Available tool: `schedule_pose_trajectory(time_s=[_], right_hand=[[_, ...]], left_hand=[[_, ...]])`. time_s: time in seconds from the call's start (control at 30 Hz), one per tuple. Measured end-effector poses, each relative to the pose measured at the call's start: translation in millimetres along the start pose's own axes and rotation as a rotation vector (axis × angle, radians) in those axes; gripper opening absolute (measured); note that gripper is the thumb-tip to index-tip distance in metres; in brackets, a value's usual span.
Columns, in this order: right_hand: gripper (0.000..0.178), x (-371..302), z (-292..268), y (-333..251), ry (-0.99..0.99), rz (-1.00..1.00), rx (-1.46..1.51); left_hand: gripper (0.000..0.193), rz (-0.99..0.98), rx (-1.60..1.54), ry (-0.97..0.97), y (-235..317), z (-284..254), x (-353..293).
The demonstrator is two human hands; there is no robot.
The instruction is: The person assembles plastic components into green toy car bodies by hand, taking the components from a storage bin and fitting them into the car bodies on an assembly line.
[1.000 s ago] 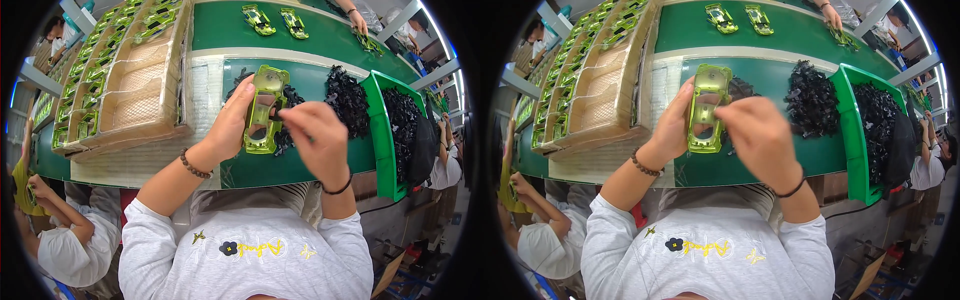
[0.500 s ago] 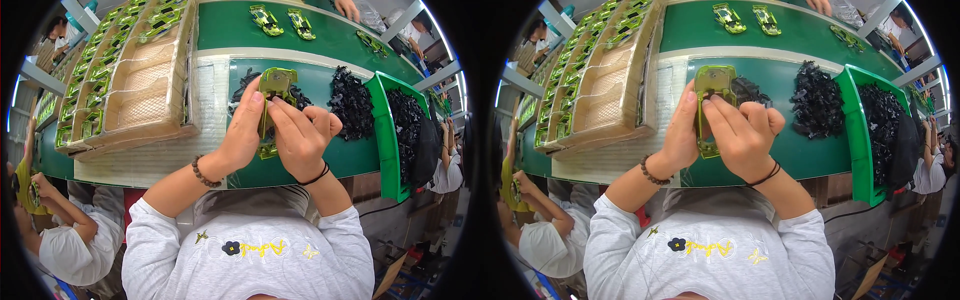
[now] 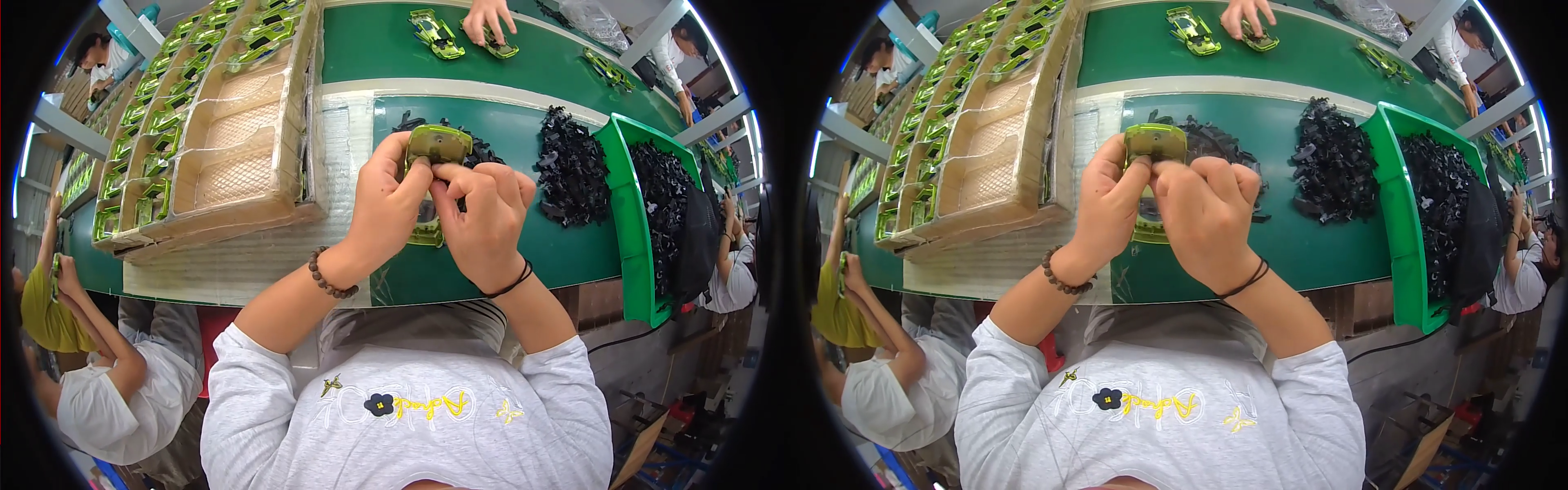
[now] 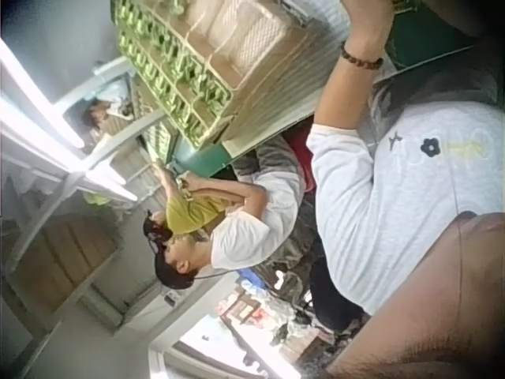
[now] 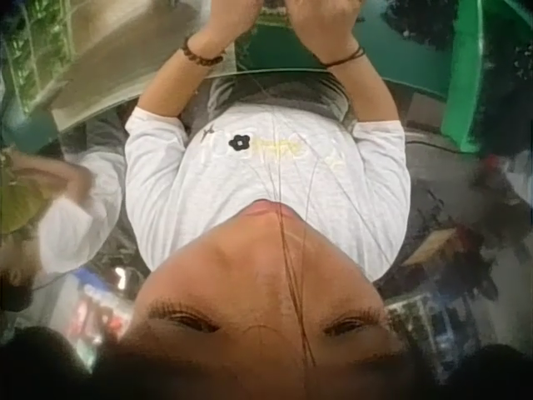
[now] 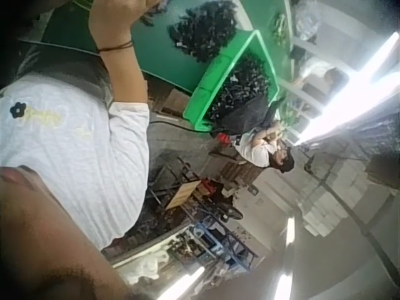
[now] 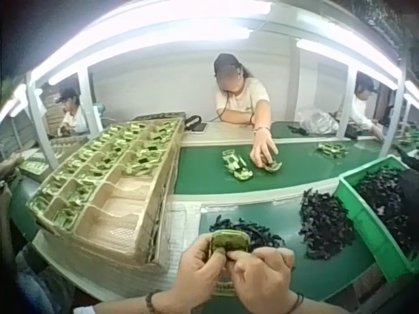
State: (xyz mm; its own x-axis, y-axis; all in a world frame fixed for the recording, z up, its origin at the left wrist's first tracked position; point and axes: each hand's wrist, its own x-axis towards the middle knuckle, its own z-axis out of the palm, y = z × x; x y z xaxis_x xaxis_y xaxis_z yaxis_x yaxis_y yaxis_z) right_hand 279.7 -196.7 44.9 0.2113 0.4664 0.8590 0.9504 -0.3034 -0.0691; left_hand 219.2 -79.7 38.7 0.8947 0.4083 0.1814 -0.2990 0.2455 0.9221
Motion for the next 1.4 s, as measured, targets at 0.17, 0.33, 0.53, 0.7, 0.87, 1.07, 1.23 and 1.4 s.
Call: schedule_pose_trajectory(time_s=[0.17,0.33,0.53,0.7,0.87,1.07,1.23,1.4], right_hand=[[0.045,3.1,0.3,5.2,0.058,0.164,0.275],[0.038,5.7,6.3,6.7,-0.092,0.797,0.987],[0.025,9.9,8.7,4.3,-0.168,0.771,0.835],[0.023,8.0,10.0,0.3,-0.096,0.800,0.871],[0.020,2.8,12.9,-1.6,-0.065,0.858,0.884],[0.031,2.3,-26.8,36.1,-0.324,0.688,0.850],[0.017,-31.4,-80.9,60.8,-0.722,0.328,0.060],[0.020,-45.2,-76.7,59.9,-0.675,0.185,0.014]], left_hand=[[0.022,0.080,0.057,0.040,-1.6,5.1,1.1],[0.022,0.135,0.140,0.059,-3.4,6.9,-0.5],[0.024,0.130,0.294,0.050,0.4,5.6,-2.3],[0.022,0.073,0.312,0.047,0.1,4.0,-3.2],[0.017,0.127,0.168,0.086,-2.6,8.4,-1.9],[0.016,-0.014,0.047,0.119,3.0,-1.8,1.2],[0.021,-0.328,-0.214,0.256,19.6,-1.1,14.2],[0.027,-0.471,-0.281,0.204,18.7,1.4,11.1]])
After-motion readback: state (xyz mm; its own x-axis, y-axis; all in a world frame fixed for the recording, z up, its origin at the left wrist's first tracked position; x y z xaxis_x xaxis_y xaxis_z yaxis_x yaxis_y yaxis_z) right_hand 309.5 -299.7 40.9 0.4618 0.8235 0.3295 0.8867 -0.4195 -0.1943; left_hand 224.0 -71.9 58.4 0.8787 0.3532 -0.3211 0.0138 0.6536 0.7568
